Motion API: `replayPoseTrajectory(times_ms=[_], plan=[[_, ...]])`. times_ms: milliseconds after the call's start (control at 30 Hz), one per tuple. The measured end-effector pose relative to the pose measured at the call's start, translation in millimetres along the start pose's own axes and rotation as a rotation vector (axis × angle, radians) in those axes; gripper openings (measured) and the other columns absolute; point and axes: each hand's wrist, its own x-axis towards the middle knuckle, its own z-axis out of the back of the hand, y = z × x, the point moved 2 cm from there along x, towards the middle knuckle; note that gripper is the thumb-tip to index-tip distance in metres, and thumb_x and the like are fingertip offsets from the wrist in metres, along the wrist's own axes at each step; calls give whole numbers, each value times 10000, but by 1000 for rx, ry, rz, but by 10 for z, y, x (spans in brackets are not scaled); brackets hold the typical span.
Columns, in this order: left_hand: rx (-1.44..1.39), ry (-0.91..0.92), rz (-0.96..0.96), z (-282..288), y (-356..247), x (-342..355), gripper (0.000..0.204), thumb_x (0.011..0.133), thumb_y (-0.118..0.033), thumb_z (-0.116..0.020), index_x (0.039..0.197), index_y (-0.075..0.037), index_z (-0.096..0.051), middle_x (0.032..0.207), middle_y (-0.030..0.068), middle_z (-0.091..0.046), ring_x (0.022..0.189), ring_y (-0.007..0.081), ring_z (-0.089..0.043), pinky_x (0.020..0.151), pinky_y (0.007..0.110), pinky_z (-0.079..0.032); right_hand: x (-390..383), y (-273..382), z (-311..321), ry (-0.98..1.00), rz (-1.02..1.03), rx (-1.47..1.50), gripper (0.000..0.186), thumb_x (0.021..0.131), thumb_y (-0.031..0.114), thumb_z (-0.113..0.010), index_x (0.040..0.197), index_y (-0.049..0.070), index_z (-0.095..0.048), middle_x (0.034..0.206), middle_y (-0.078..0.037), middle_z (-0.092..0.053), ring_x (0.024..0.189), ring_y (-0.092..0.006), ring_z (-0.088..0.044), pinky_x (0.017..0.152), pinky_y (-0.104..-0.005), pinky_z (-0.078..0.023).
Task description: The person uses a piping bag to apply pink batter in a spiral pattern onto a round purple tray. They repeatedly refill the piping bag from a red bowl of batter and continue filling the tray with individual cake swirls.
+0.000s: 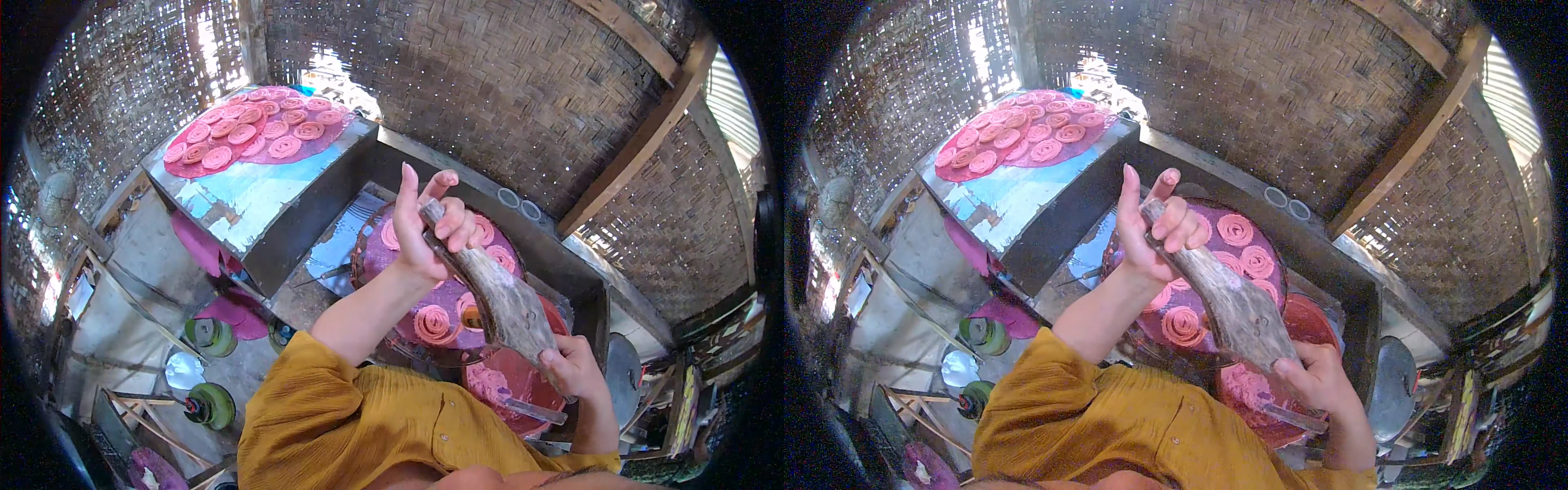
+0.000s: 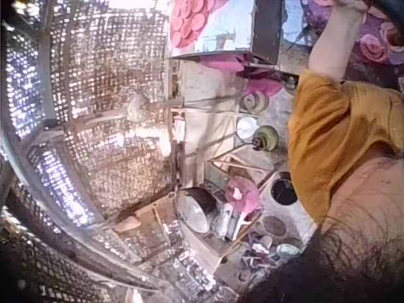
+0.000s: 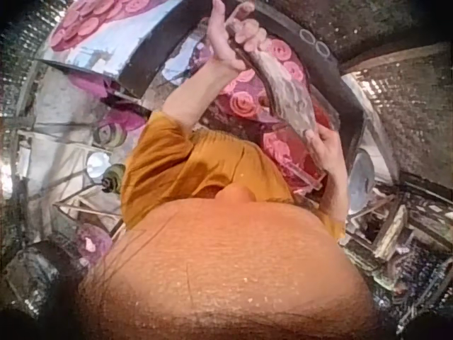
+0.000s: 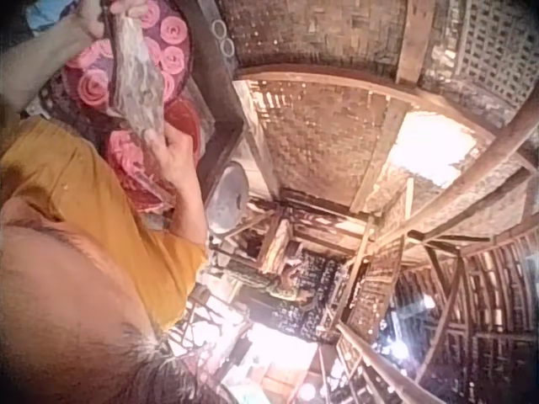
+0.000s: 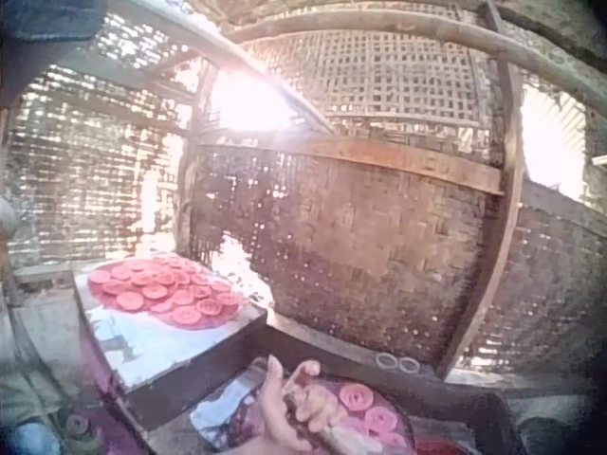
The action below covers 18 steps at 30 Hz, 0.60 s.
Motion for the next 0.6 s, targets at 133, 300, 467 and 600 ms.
replayPoseTrajectory(times_ms=[133,300,467,600], plan=[[11,6,-7,-56,-27,120,528,860,-568,-258,928,-127,-540,387,-53,-290,337,97,-349,464,277,-372,53,150,-27,-150,164,-32,422,798,375,-502,792,-41,-574,510,4,-466,461,-67,-421,413,-240,-345],[67,18,-43,-160,-233,145,522,861,-559,-277,922,-107,-531,388,-51,-298,333,87,-340,438,261,-349,189,255,-61,-80,154,-55,373,791,334,-512,886,-19,-588,596,-56,-546,552,-99,-507,529,-272,-418],[82,-56,-2,-159,-297,32,538,847,-589,-259,875,-140,-553,381,-36,-290,325,118,-357,430,290,-375,198,64,-160,9,66,12,358,788,305,-526,940,-11,-594,587,-76,-567,536,-111,-531,524,-283,-442],[90,6,12,-131,-256,-11,565,850,-591,-237,923,-130,-555,387,-39,-299,335,111,-362,450,285,-378,155,-8,-173,-1,105,23,370,773,307,-534,934,-21,-588,595,-83,-567,537,-120,-535,523,-282,-439]])
